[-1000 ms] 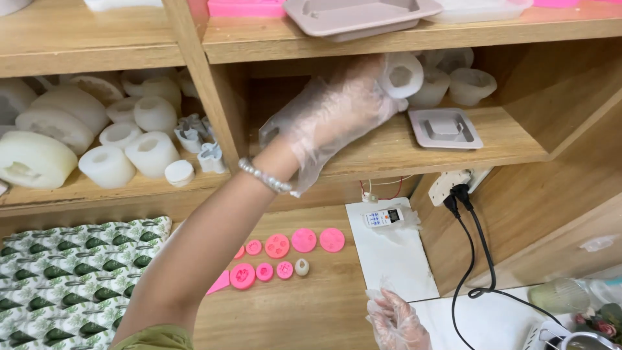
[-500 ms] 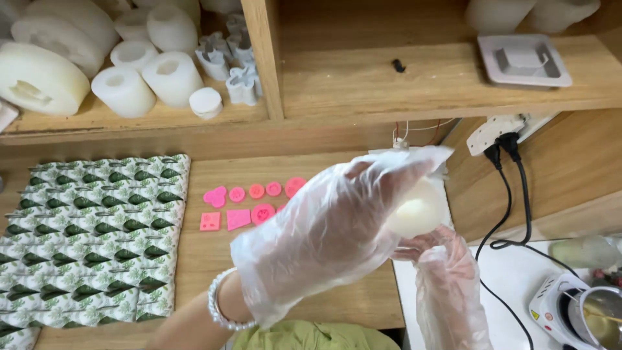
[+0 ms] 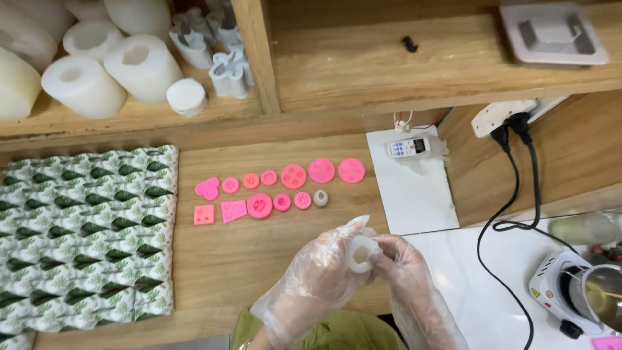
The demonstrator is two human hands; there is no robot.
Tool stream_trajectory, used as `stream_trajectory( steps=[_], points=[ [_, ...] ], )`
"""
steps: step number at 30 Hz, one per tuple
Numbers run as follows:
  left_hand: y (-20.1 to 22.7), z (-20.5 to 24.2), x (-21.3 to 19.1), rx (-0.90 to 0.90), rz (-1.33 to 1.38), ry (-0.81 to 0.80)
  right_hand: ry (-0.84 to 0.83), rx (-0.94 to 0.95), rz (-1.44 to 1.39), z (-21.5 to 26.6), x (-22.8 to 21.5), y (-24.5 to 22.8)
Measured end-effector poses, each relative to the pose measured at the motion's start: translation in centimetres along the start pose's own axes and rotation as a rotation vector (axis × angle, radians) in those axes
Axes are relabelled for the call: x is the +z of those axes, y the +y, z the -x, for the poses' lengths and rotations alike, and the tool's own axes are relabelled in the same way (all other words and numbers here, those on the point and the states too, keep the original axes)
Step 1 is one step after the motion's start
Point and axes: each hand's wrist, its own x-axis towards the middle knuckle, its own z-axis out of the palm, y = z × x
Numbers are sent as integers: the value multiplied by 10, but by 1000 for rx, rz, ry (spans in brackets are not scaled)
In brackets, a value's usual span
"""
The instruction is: The recorder is selecting, inspecting, and organizing various silicone molds on a workbench in a candle-making studio.
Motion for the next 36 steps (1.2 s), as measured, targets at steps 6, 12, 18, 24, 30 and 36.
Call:
stream_trajectory(
  steps=[6, 12, 18, 24, 30, 36],
  points=[
    [-14, 24, 3, -102, -64, 61, 60, 230, 152, -28, -1, 37],
    [-22, 42, -13, -573, -122, -127, 404, 322, 128, -94, -8, 61],
    [-23, 54, -24, -442, -256, 8, 252, 154, 303, -172, -13, 86],
    [-24, 55, -20, -545, -289, 58, 242, 208, 545, -190, 4, 69],
    [-25, 49, -21, -617, -294, 4, 242, 204, 806, -188, 13, 56],
    [-30, 49, -19, -609, -308, 1, 150, 107, 795, -185, 18, 49]
  ],
)
